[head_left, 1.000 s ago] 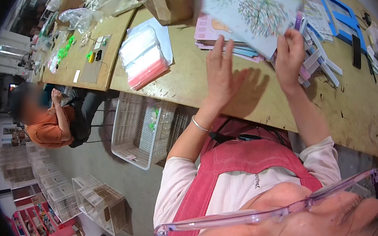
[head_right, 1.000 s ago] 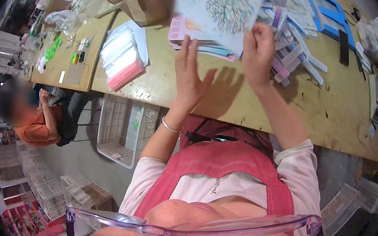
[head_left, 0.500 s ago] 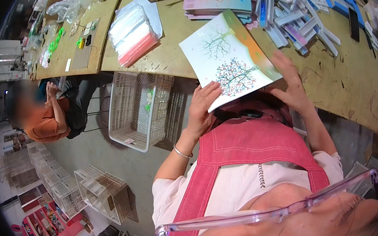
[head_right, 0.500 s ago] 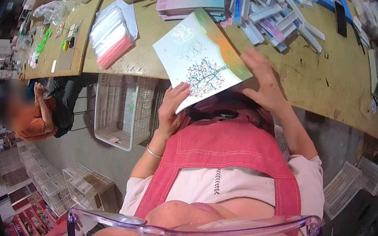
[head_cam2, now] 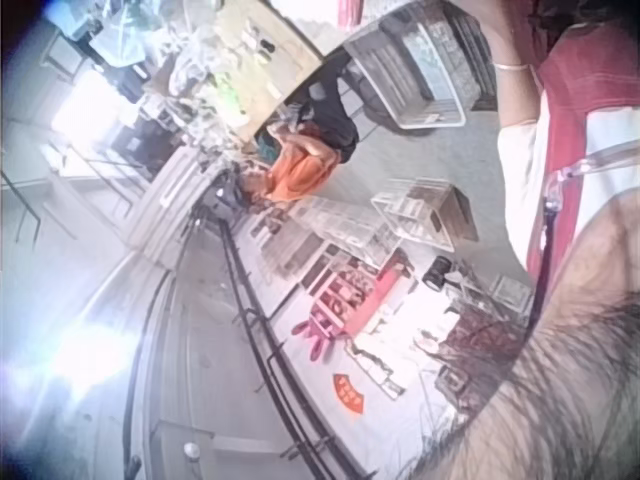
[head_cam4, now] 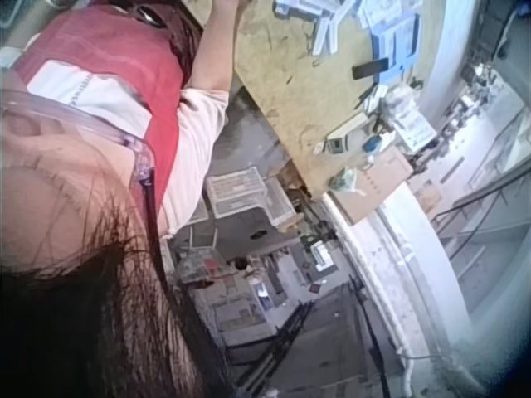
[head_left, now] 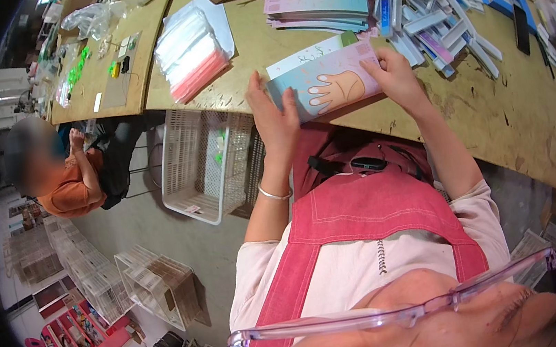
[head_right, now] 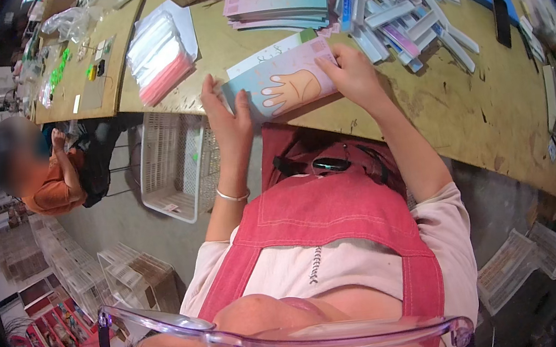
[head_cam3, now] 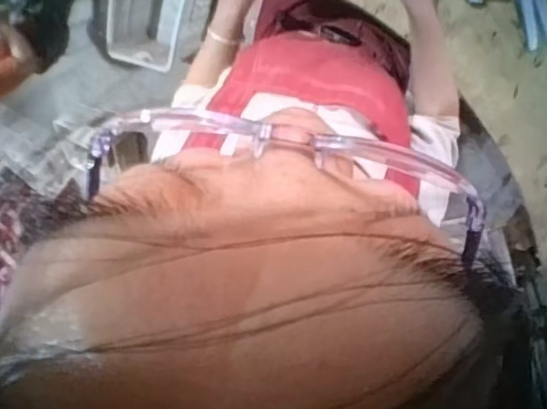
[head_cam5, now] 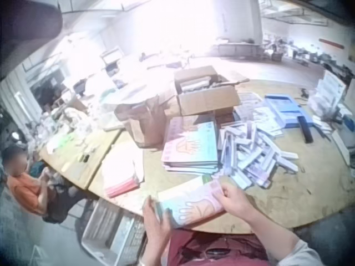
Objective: The person repeatedly picks up small books, places them into clear plastic sleeves, and stacks the packaged items on the table. The person also handles plastic sleeves and stacks of books during the process.
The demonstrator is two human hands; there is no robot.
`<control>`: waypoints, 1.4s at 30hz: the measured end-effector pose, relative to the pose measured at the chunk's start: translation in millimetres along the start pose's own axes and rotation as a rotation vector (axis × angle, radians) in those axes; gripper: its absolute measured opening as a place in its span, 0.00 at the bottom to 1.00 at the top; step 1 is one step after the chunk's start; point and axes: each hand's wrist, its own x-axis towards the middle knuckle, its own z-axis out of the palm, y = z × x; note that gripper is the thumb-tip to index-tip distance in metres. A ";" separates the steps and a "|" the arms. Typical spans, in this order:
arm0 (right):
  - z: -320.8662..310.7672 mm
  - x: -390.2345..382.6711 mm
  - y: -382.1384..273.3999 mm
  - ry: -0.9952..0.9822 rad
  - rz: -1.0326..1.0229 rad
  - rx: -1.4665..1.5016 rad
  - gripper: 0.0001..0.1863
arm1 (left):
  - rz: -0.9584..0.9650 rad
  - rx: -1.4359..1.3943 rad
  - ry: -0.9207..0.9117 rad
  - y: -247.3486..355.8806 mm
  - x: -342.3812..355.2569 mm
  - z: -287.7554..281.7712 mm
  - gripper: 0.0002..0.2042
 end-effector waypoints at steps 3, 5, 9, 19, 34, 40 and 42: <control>11.9 22.3 15.2 0.030 -0.050 -0.114 0.17 | 0.390 0.441 -0.183 21.9 5.5 5.9 0.25; 13.9 32.7 8.6 0.033 -0.076 -0.192 0.17 | 0.443 0.488 -0.380 27.9 -0.1 11.3 0.27; 19.9 41.3 13.4 0.075 -0.092 -0.274 0.19 | 0.367 0.468 -0.497 16.0 -1.3 35.3 0.28; 26.4 53.0 14.5 0.070 -0.097 -0.385 0.18 | 0.293 0.502 -0.523 5.0 1.8 46.9 0.31; 29.6 46.0 4.4 0.087 0.000 -0.377 0.17 | 0.259 0.503 -0.612 6.2 6.6 38.3 0.32; 28.3 49.3 4.4 0.074 0.004 -0.401 0.16 | 0.258 0.509 -0.614 7.2 8.0 38.5 0.32; 28.9 49.6 4.9 0.076 -0.002 -0.405 0.16 | 0.253 0.500 -0.612 7.1 7.8 38.8 0.32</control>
